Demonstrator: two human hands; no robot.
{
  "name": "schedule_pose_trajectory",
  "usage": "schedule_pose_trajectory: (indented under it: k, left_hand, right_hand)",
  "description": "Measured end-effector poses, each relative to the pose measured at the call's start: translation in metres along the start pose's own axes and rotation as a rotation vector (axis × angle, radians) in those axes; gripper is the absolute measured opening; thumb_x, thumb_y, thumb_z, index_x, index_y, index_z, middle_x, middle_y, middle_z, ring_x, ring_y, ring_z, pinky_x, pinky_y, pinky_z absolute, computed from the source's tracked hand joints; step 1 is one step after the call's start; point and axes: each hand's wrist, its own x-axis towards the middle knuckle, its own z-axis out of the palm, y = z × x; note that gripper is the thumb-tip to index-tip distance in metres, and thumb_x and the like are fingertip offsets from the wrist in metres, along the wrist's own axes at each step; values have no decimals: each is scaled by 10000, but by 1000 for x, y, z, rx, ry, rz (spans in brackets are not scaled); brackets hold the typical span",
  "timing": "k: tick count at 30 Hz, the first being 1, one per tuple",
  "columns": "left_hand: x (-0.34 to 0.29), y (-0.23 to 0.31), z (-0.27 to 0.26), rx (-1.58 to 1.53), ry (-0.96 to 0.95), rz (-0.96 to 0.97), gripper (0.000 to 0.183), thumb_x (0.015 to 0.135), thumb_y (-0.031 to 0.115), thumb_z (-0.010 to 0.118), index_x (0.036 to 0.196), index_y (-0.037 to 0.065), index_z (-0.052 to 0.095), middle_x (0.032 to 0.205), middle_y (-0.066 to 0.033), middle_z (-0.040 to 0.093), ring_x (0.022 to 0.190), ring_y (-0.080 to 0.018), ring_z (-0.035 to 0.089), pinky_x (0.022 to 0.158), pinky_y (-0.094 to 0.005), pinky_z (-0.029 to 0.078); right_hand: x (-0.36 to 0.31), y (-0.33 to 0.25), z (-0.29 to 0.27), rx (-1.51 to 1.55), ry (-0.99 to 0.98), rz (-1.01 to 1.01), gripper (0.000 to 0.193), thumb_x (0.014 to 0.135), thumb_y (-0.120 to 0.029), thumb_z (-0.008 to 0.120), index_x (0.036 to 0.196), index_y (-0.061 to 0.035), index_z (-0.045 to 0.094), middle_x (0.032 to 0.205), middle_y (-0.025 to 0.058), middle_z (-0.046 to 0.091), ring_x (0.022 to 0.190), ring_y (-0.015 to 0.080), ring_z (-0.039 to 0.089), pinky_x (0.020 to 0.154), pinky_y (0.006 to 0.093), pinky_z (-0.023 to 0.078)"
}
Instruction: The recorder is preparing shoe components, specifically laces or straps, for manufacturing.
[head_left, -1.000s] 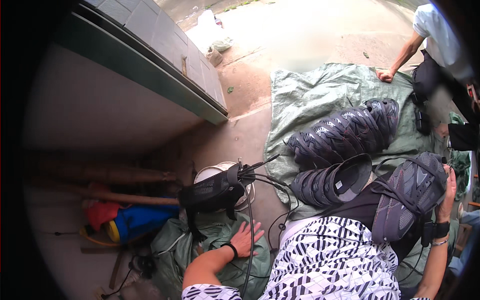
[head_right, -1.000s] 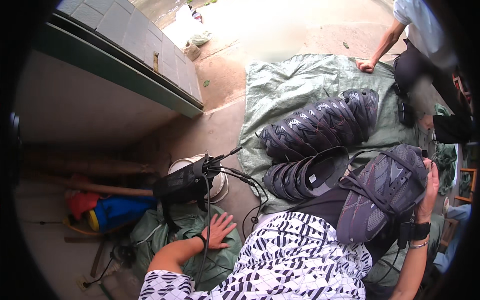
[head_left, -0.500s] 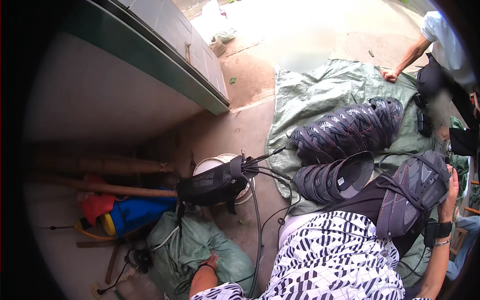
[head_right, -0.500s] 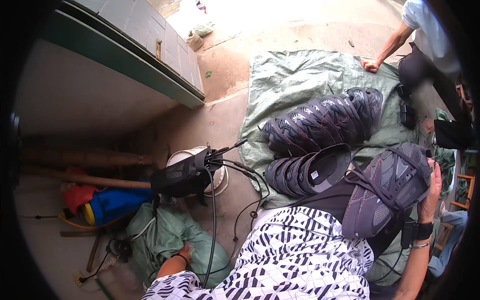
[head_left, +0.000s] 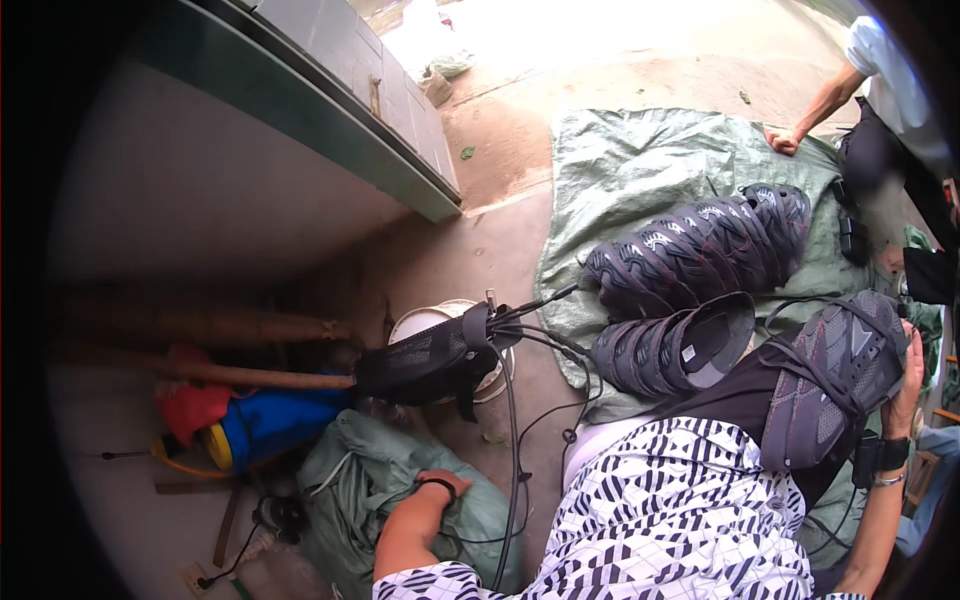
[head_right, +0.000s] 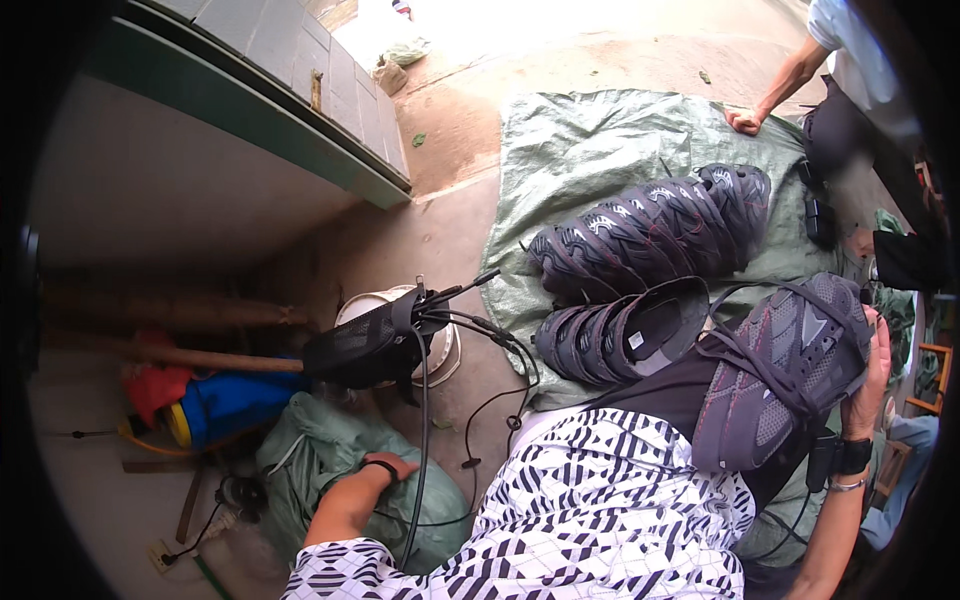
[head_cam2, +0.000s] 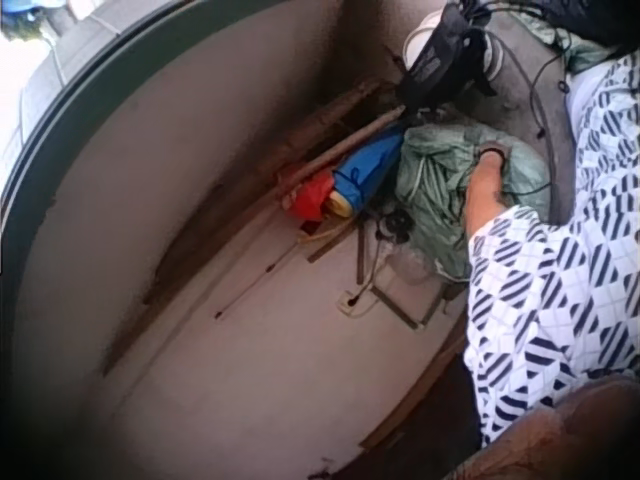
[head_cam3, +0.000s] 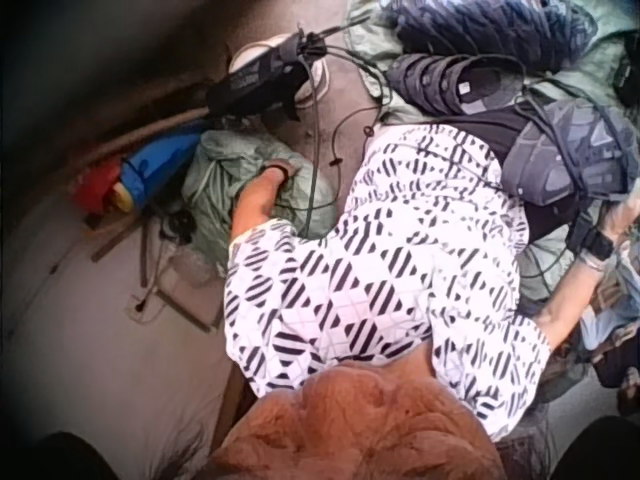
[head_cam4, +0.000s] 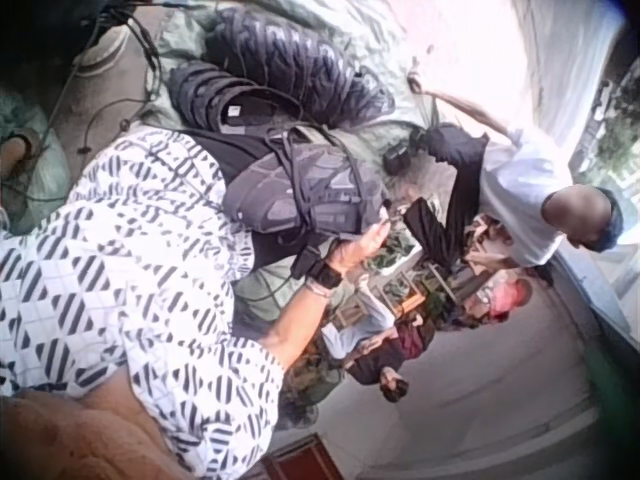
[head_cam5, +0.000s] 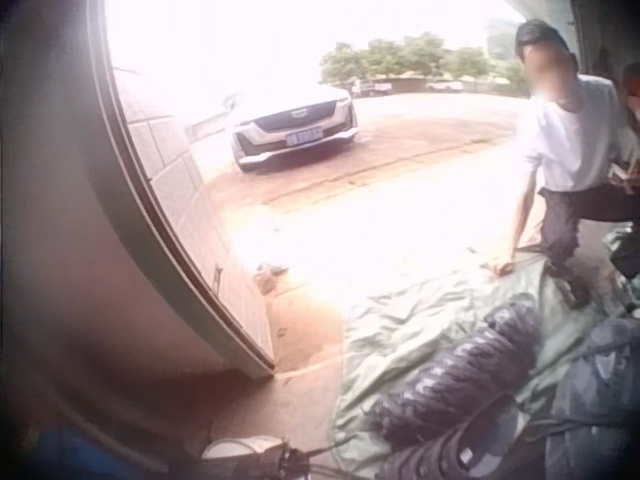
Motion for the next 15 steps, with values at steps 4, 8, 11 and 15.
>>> schedule_pose_trajectory:
  k: [4, 8, 11, 15]
  left_hand:
    - [-41, 70, -16, 678, 402, 277, 343, 844, 370, 504, 1078, 160, 643, 1080, -80, 614, 1072, -236, 536, 843, -494, 376]
    - [-45, 100, 11, 342, 673, 850, 240, 815, 186, 506, 1020, 140, 621, 944, -75, 603, 1055, -257, 536, 904, -496, 373]
    - [-57, 102, 18, 254, 168, 739, 469, 823, 437, 522, 1217, 184, 559, 1245, -109, 541, 1215, -334, 438, 1013, -562, 284]
    - [-65, 56, 53, 350, 30, 536, 716, 784, 679, 475, 1349, 240, 472, 1376, -144, 454, 1340, -408, 281, 1071, -596, 184]
  right_hand:
    - [-3, -6, -4, -39, -43, -4, 356, 973, -175, 427, 1284, -3, 452, 1248, 78, 530, 1128, 164, 526, 1005, 297, 389]
    - [-2, -9, 1, -43, -105, 18, 352, 976, -170, 425, 1284, -2, 455, 1249, 76, 530, 1128, 159, 526, 1004, 291, 388]
    - [1, -5, 6, -66, -98, -21, 351, 977, -165, 422, 1288, -4, 452, 1252, 79, 531, 1128, 156, 527, 1003, 288, 389]
    - [4, -5, -25, -78, -72, 35, 452, 976, -200, 440, 1368, 6, 349, 1323, 99, 486, 1192, 179, 489, 1034, 318, 365]
